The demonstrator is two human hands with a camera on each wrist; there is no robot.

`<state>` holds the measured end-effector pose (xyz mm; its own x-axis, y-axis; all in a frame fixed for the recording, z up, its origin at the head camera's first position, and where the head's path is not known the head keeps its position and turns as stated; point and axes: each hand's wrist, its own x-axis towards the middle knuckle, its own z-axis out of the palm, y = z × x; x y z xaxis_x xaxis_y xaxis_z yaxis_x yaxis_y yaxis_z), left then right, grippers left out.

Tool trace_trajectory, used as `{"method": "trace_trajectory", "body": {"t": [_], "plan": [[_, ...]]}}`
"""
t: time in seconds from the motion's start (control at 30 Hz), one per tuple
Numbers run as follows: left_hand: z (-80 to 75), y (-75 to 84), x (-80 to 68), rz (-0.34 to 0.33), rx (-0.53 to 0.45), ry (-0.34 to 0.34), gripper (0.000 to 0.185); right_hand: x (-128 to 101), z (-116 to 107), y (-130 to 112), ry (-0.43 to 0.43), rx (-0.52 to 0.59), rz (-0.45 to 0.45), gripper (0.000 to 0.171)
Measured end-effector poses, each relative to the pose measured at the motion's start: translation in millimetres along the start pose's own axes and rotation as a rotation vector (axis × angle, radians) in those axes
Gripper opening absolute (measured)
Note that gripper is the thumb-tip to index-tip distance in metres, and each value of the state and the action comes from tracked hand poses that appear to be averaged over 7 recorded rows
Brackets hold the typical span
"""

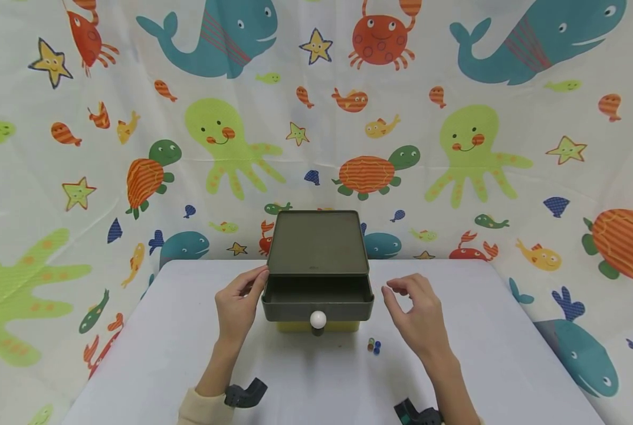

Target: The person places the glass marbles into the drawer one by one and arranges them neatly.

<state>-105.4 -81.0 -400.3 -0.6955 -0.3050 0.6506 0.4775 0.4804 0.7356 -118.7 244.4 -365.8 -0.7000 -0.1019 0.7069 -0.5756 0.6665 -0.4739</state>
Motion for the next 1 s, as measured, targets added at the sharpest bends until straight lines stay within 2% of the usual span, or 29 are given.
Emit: {"method": "trace_trajectory", "body": {"t": [0.67, 1.0], "plan": [[9.1, -0.1, 2.4, -0.011, 0.01, 0.008, 0.022, -20.3, 9.4, 28.2, -0.09, -0.068, 0.097, 0.015], [10.0, -1.4, 2.9, -0.008, 0.032, 0.008, 0.022, -29.8, 14.1, 37.7, -0.085, -0.074, 0.042, 0.019]]}}
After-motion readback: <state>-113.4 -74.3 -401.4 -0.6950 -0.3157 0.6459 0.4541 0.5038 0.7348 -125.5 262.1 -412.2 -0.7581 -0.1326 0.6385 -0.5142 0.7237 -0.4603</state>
